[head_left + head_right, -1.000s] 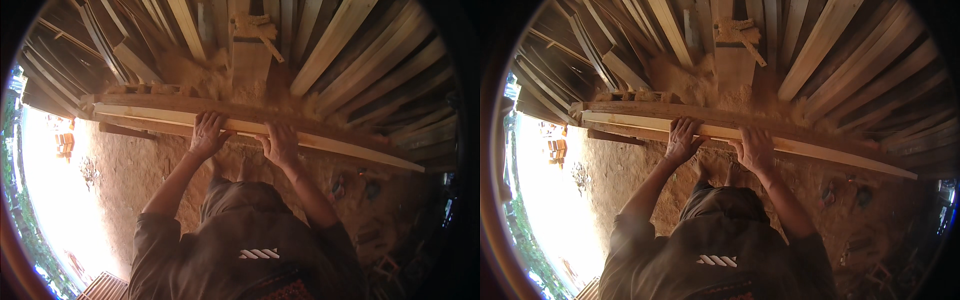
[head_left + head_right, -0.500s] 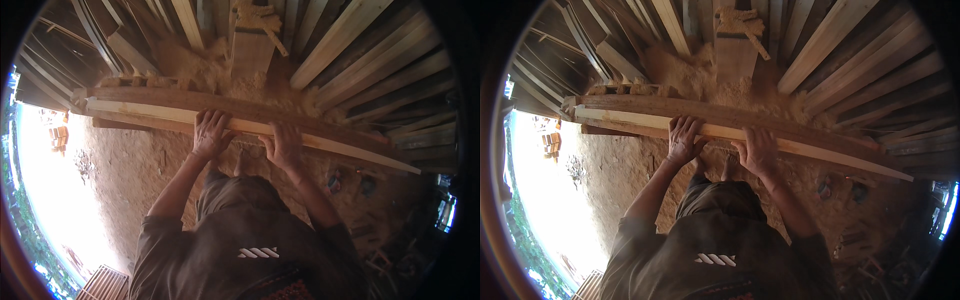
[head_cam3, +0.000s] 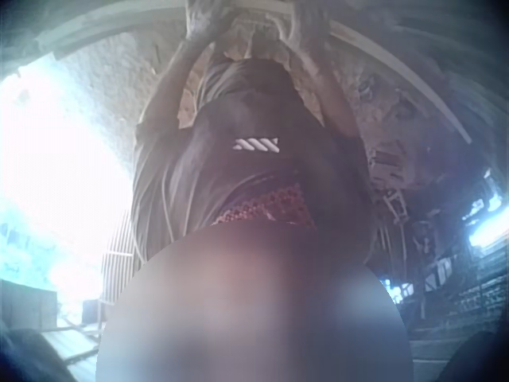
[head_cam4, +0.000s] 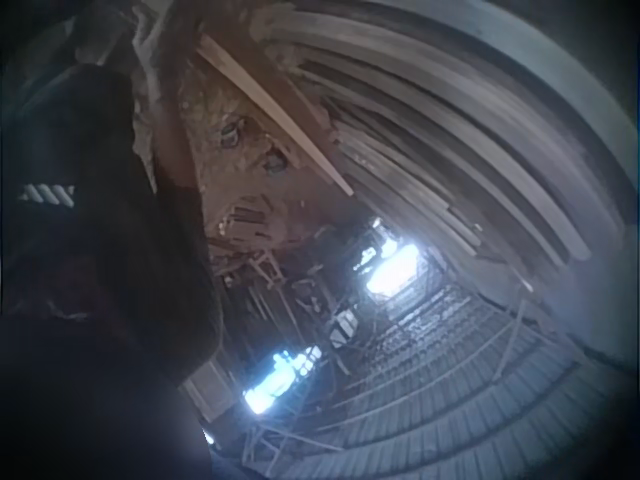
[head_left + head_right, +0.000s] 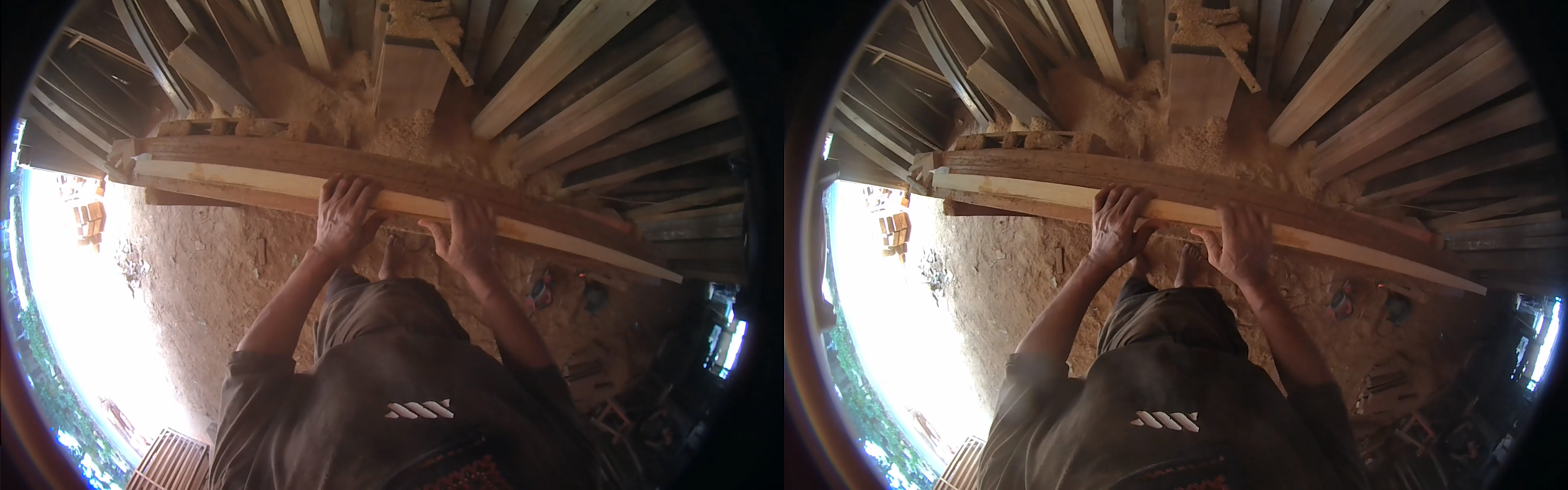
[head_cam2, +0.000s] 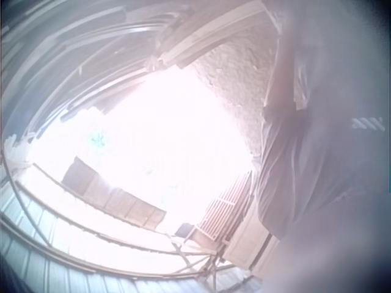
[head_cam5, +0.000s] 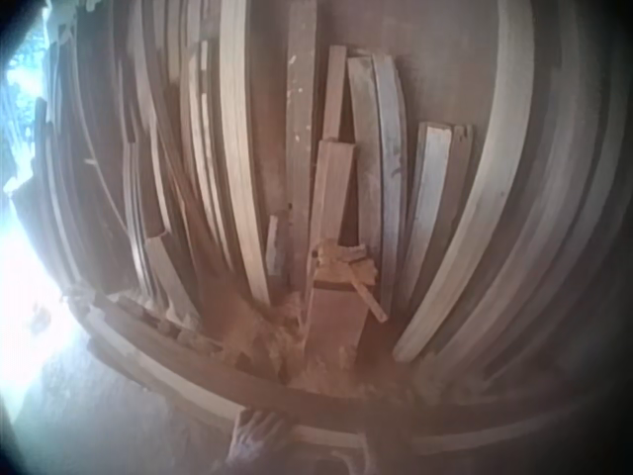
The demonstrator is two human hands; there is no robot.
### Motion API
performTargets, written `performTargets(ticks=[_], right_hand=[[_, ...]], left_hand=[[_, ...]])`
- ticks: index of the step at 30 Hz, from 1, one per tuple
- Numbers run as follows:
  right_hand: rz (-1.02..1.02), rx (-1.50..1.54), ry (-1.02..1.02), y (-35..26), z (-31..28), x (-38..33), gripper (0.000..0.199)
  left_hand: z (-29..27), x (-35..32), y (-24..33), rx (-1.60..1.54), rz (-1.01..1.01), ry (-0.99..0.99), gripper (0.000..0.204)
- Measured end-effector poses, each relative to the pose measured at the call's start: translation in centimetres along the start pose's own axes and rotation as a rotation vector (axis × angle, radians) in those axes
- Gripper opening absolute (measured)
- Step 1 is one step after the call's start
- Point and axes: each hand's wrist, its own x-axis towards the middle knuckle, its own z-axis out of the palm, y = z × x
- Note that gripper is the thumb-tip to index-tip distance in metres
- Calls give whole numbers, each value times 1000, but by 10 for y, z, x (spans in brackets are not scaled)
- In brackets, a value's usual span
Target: The person repeatedly rubs a small block of wood along the edges and faces of a long wooden plank to smooth its surface. The person flips and repositions the plank several times to treat different sides.
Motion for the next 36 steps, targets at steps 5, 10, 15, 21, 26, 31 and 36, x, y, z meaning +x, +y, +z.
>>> performTargets(ticks=[5, 10, 15, 21, 26, 31, 36], right_hand=[[-13, 31, -10, -12, -4, 12, 53], [-47, 153, 9, -38, 19, 32, 53], [-11, 85, 87, -49, 30, 32, 49], [28, 83, -12, -49, 23, 32, 48], [24, 65, 9, -53, 24, 35, 49], [102, 37, -84, -53, 23, 32, 47], [75, 14, -85, -59, 16, 33, 46]], left_hand=[[-10, 1, -15, 83, -9, -57, 66], [-21, -2, -35, 104, 37, 12, 61], [-13, -7, -35, 124, 17, 20, 59], [-17, -5, -31, 47, -23, -47, 63], [-20, -3, -28, 40, -23, -38, 60], [-10, -10, -31, 12, -6, -57, 57], [-7, -13, -37, 9, 13, -47, 66]])
